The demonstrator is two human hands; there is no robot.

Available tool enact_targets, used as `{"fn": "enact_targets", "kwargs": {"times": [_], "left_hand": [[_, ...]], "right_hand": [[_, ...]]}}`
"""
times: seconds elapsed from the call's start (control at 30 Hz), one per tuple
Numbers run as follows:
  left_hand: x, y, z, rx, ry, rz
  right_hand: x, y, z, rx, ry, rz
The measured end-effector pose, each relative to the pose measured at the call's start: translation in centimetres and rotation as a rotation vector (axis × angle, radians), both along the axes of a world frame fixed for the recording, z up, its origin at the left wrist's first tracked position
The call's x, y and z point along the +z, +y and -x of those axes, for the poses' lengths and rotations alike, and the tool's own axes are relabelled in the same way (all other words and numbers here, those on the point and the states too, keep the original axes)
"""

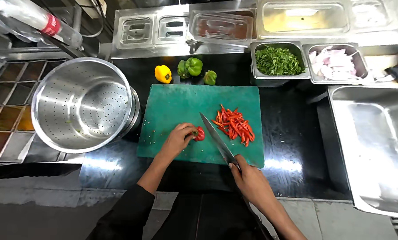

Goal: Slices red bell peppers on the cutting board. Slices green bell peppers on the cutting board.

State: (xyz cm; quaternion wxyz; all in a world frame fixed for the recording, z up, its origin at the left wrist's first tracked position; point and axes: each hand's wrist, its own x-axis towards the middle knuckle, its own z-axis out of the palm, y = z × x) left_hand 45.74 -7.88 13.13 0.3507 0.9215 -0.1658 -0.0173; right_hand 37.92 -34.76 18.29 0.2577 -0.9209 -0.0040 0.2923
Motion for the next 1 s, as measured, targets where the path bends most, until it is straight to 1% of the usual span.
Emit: {"fn": "enact_targets", "kwargs": {"times": [0.1, 0.17, 0.3, 0.37, 0.43, 0.53, 0.6, 0.7, 0.77, 0.83, 0.87, 0.93, 1.0], "left_hand": [[-0.3, -0.2, -0.1, -0.028, -0.036, 0.0], [-0.4, -0.8, 0.0, -0.047, -0.038, -0.017], [0.3, -1.5, -0.2, -0.062, 0.044, -0.097], [0.1, -1.1, -0.1, -0.016, 0.066, -0.058], [-0.7, -0.6, 0.2, 0.025, -0.008, -0.032], [-1.5, -0.7, 0.4, -0.029, -0.156, -0.103], [-1.6, -1.1, 0.5, -0.04, -0.182, -0.125], [-1.3, -1.4, 0.4, 0.034, -0.164, -0.056], [-0.4, -1.5, 0.4, 0.143, -0.043, 0.07], [0.6, -1.4, 0.4, 0.288, 0.135, 0.291], [1.0, -1.2, 0.4, 0.369, 0.221, 0.455], [1.8, -0.9, 0.7, 0.52, 0.415, 0.852], [2.9, -0.8, 1.2, 0.659, 0.533, 1.196]], "right_hand": [[0.1, 0.9, -0.1, 0.03, 0.042, 0.008], [0.0, 1.9, -0.1, 0.037, 0.05, 0.061], [-0.4, 3.2, -0.1, 0.06, 0.09, 0.163], [-0.4, 3.2, -0.1, 0.058, 0.09, 0.167], [-0.3, 3.0, -0.1, 0.041, 0.11, 0.157], [-0.6, 2.5, -0.2, 0.022, 0.139, 0.141], [-0.8, 2.3, -0.2, 0.011, 0.139, 0.121], [-0.9, 2.1, -0.2, -0.01, 0.121, 0.105], [-1.2, 2.1, -0.1, -0.042, 0.042, 0.069], [-1.6, 2.7, -0.1, -0.076, -0.097, 0.021], [-1.8, 3.3, -0.4, -0.077, -0.166, 0.019], [-2.2, 4.7, -1.4, -0.067, -0.303, 0.006], [-2.7, 5.8, -2.8, -0.044, -0.361, -0.007]]}}
